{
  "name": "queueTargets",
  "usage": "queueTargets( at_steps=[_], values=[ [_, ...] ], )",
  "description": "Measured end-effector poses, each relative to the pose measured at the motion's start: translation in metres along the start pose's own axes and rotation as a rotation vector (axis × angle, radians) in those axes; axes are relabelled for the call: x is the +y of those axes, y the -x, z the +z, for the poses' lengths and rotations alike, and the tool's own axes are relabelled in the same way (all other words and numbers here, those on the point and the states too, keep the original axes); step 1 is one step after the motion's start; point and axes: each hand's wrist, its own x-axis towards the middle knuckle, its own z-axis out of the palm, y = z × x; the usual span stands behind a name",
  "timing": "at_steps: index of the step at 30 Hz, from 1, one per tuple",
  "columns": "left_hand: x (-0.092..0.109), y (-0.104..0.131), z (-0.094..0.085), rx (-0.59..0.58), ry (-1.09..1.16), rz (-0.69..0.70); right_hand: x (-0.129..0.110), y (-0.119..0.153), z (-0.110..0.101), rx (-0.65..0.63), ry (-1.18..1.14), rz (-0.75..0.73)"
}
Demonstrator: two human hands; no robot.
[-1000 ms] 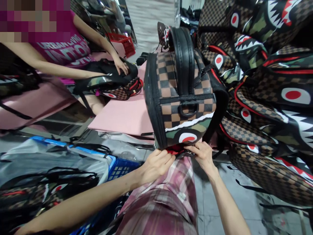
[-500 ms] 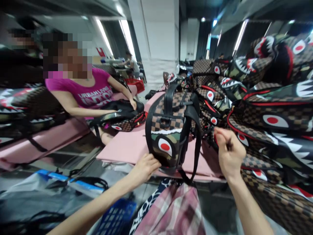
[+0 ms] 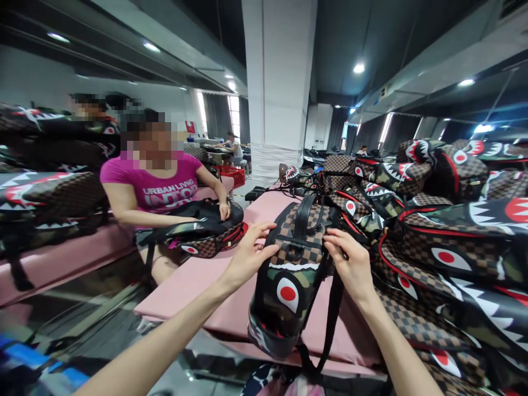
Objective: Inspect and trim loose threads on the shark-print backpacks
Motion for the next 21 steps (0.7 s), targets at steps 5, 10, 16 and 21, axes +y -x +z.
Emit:
queueTargets(
  at_steps=[5,10,16,21],
  values=[
    [-0.001,0.002,0.009,-0.081,0.196,-0.063,-0.036,0.002,0.006,-0.122,0.456,-0.287],
    [0.003,0.004,-0.001,-0.118,0.209,-0.052,-0.034,0.006,0.016,-0.052,0.545,-0.568],
    [0.004,0.008,-0.006,-0.157,0.201,-0.021,-0.026,0.023,0.014,0.047,0.5,-0.746],
    [0.003,0.011,-0.011,-0.158,0.208,-0.017,-0.035,0.028,0.016,0.116,0.483,-0.726]
  ],
)
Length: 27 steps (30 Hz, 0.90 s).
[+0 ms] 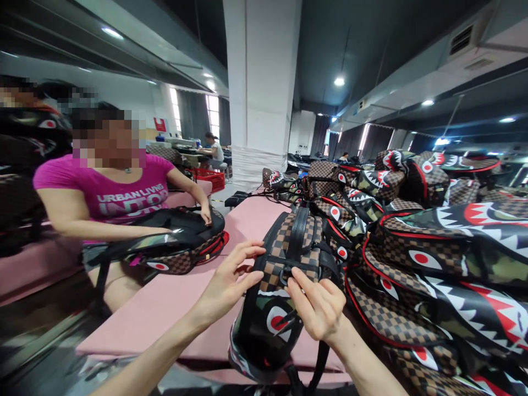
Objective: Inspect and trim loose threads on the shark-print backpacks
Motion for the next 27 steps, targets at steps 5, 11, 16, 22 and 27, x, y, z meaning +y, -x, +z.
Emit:
queueTargets(
  at_steps=[5,11,16,22,27],
  values=[
    [0.021,-0.035,-0.009,0.056,0.12,-0.078,-0.005,-0.004,0.001,0.046,-0.036,0.006],
    [0.05,-0.097,0.0,0.025,0.585,-0.459,-0.01,0.009,-0.001,0.019,-0.096,0.027],
    [0.07,-0.106,0.028,-0.256,0.734,-0.713,-0.012,0.022,-0.002,-0.004,-0.129,0.031],
    [0.086,-0.099,0.048,-0.353,0.369,-0.508,-0.012,0.011,-0.026,0.032,-0.232,0.081],
    [0.083,-0.1,0.022,-0.654,-0.27,-0.003,0.021,0.021,-0.057,0.062,-0.204,0.542]
  ],
)
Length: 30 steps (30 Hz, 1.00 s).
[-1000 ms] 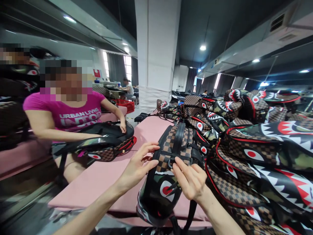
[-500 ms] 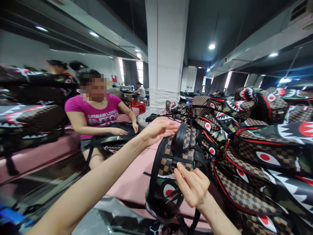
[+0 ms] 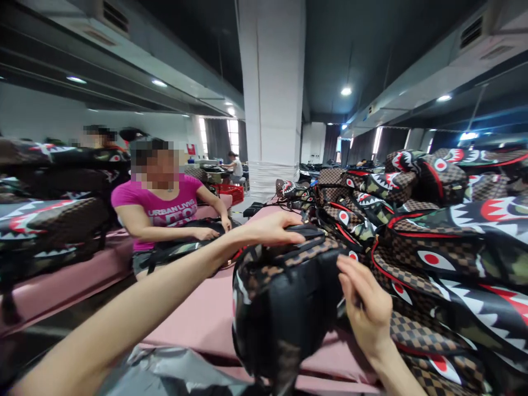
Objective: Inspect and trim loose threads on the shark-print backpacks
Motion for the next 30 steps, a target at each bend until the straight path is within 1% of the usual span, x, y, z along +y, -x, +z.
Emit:
queueTargets(
  at_steps=[1,2,4,5,7,9,11,15,19,21,23,25,28,30],
  values=[
    [-0.003,0.003,-0.003,-0.003,-0.095,0.072,0.006,0.004,-0.005,-0.011,0.027,0.064],
    [-0.006,0.006,-0.005,0.002,-0.171,0.138,0.009,0.01,-0.009,-0.043,0.045,0.09],
    [-0.012,0.013,-0.004,0.012,-0.25,0.215,0.009,0.029,-0.012,-0.114,0.058,0.063],
    [-0.015,0.018,-0.002,0.022,-0.272,0.227,0.005,0.04,-0.013,-0.119,0.058,0.035],
    [-0.02,0.028,0.004,0.07,-0.34,0.245,-0.008,0.06,-0.013,-0.071,0.073,-0.017],
    [-0.024,0.041,0.008,0.145,-0.442,0.28,-0.021,0.073,-0.014,-0.007,0.089,-0.048],
    [-0.027,0.054,0.012,0.203,-0.554,0.328,-0.03,0.079,-0.016,0.018,0.081,-0.062],
    [-0.032,0.077,0.016,0.315,-0.72,0.412,-0.038,0.08,-0.021,0.031,0.025,-0.12],
    [-0.034,0.095,0.02,0.333,-0.776,0.391,-0.047,0.087,-0.027,0.044,-0.022,-0.185],
    [-0.033,0.1,0.023,0.339,-0.797,0.382,-0.051,0.091,-0.031,0.05,-0.049,-0.192],
    [-0.031,0.105,0.026,0.359,-0.813,0.373,-0.053,0.091,-0.035,0.055,-0.113,-0.17],
    [-0.029,0.107,0.03,0.372,-0.814,0.356,-0.048,0.084,-0.037,0.042,-0.247,-0.092],
    [-0.022,0.108,0.034,0.369,-0.772,0.315,-0.026,0.066,-0.031,-0.071,-0.424,0.092],
    [-0.016,0.104,0.036,0.359,-0.685,0.264,-0.006,0.055,-0.026,-0.15,-0.373,0.209]
  ],
)
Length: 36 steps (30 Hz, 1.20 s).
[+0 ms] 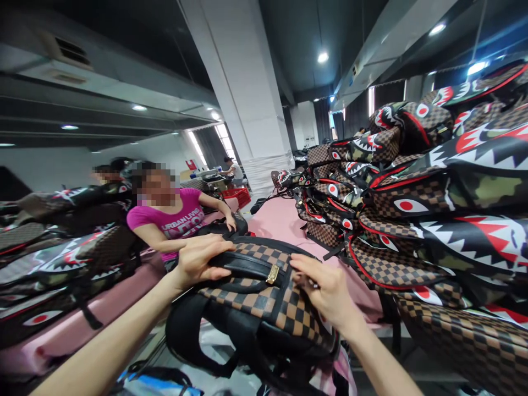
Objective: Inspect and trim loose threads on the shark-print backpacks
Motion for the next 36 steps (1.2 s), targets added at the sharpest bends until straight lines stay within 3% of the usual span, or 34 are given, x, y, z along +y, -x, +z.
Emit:
queueTargets(
  at_steps=[2,4,6,9,12,16,19,22,24,26,28,32,36],
  values=[
    [0.007,-0.009,0.0,0.015,0.133,-0.117,0.012,-0.009,-0.005,0.068,0.106,0.117],
    [0.013,-0.021,0.003,0.04,0.308,-0.292,0.011,-0.011,-0.011,0.232,0.142,0.216],
    [0.019,-0.034,0.008,0.043,0.5,-0.487,-0.004,-0.008,-0.016,0.306,0.097,0.176],
    [0.026,-0.053,0.018,0.074,0.798,-0.732,-0.031,-0.002,-0.017,0.127,0.171,-0.054],
    [0.028,-0.063,0.022,0.139,1.035,-0.875,-0.034,-0.003,-0.017,0.05,0.412,-0.135],
    [0.018,-0.051,0.019,0.06,1.183,-0.706,-0.013,-0.014,-0.031,0.025,0.654,-0.04],
    [0.01,-0.037,0.022,0.135,1.208,-0.646,-0.028,-0.027,-0.026,-0.02,0.688,-0.075],
    [0.009,-0.031,0.027,0.224,1.294,-0.662,-0.072,-0.045,0.01,-0.224,0.643,-0.24],
    [0.01,-0.032,0.029,0.241,1.367,-0.657,-0.099,-0.061,0.042,-0.363,0.719,-0.27],
    [0.009,-0.032,0.029,0.252,1.427,-0.651,-0.116,-0.076,0.067,-0.468,0.808,-0.189],
    [0.007,-0.032,0.028,0.262,1.472,-0.648,-0.122,-0.087,0.079,-0.539,0.824,-0.058],
    [0.003,-0.028,0.026,0.276,1.481,-0.645,-0.114,-0.093,0.071,-0.518,0.699,0.16],
    [0.001,-0.026,0.024,0.326,1.418,-0.631,-0.097,-0.086,0.041,-0.448,0.456,0.245]
  ],
)
